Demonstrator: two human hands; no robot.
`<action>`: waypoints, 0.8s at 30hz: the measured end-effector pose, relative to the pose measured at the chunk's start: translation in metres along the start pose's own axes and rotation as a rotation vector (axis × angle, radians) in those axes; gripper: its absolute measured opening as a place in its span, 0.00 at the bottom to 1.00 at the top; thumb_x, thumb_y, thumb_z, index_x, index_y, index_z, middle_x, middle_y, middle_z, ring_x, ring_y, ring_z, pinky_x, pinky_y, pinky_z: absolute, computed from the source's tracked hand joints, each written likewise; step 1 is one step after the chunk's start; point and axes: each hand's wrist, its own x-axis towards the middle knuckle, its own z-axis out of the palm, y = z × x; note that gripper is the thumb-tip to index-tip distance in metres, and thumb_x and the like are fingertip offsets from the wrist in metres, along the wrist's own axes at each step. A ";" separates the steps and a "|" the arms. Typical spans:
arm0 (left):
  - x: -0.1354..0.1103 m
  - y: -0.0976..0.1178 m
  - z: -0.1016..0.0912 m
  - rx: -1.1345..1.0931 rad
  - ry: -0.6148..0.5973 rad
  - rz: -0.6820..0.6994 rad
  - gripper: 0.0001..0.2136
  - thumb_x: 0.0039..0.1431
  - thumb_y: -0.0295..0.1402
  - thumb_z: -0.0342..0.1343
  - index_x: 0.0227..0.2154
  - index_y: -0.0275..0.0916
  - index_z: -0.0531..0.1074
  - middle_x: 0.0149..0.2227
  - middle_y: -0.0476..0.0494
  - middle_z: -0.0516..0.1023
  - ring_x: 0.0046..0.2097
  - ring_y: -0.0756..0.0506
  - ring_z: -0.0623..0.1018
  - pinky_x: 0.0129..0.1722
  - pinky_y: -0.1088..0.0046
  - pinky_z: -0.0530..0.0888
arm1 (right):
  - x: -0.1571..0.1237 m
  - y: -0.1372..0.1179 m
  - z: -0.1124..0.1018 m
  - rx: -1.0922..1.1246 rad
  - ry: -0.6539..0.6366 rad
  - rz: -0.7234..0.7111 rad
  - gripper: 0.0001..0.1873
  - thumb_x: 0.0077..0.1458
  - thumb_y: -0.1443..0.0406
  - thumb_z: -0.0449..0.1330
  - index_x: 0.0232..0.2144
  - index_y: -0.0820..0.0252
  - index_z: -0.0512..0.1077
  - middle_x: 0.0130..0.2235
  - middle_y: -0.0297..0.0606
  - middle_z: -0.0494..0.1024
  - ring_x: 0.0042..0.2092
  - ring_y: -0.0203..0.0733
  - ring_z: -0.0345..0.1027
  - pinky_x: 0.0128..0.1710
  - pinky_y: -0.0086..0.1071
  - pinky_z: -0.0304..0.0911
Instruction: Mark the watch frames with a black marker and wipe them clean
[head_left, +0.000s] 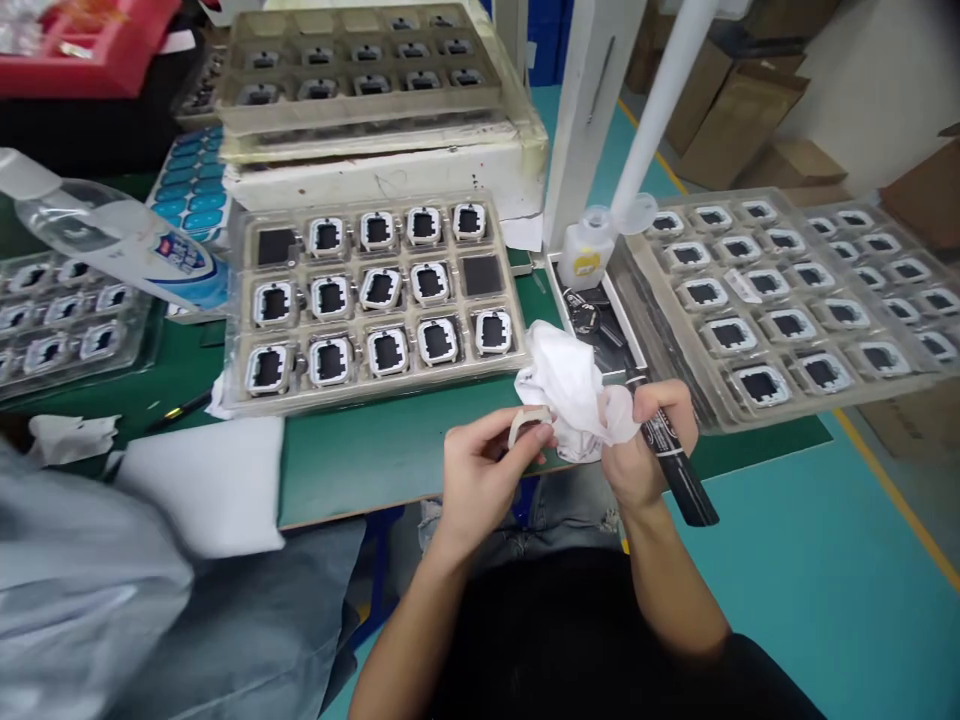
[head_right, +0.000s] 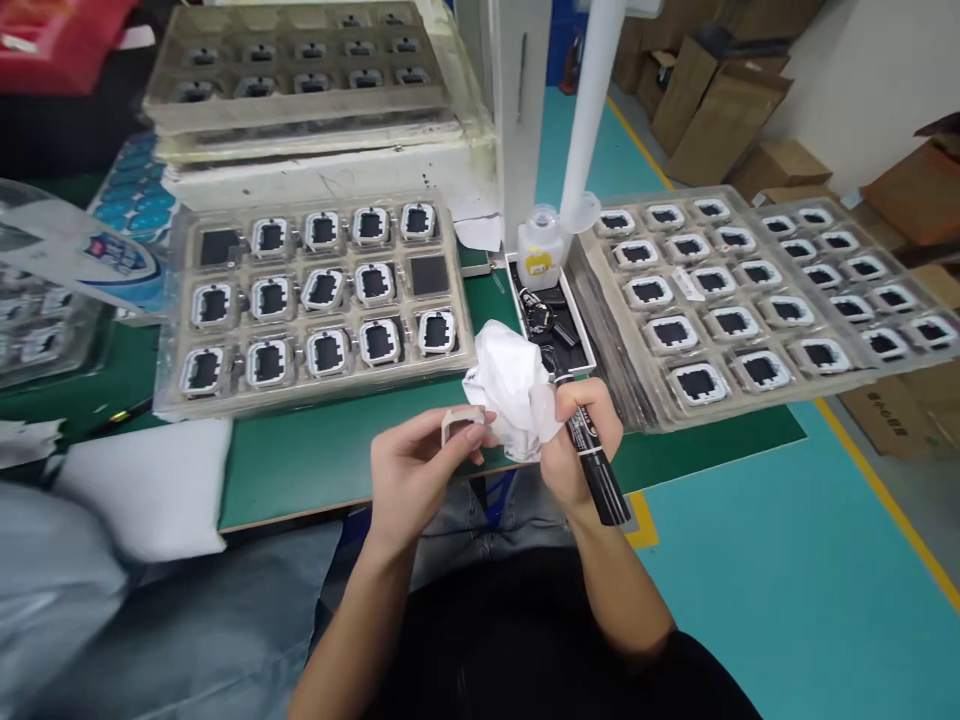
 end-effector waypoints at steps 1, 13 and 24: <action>0.002 0.001 -0.002 -0.020 0.010 -0.033 0.05 0.66 0.34 0.74 0.41 0.39 0.90 0.36 0.43 0.90 0.31 0.50 0.83 0.33 0.77 0.82 | -0.001 -0.001 0.000 -0.049 -0.007 -0.053 0.22 0.65 0.62 0.72 0.30 0.52 0.61 0.27 0.24 0.64 0.27 0.34 0.57 0.29 0.33 0.57; 0.010 0.008 -0.005 -0.117 0.009 -0.148 0.05 0.63 0.33 0.75 0.35 0.37 0.89 0.30 0.45 0.87 0.30 0.50 0.82 0.31 0.78 0.81 | 0.003 0.001 0.006 -0.137 -0.321 -0.375 0.13 0.51 0.78 0.59 0.27 0.53 0.68 0.23 0.24 0.67 0.23 0.31 0.55 0.24 0.32 0.50; 0.011 0.009 -0.005 -0.009 0.020 -0.103 0.04 0.65 0.33 0.74 0.35 0.40 0.90 0.31 0.48 0.87 0.30 0.51 0.79 0.33 0.78 0.78 | 0.010 -0.003 0.007 -0.141 -0.467 -0.368 0.14 0.52 0.79 0.57 0.29 0.54 0.66 0.26 0.24 0.66 0.24 0.29 0.54 0.25 0.30 0.50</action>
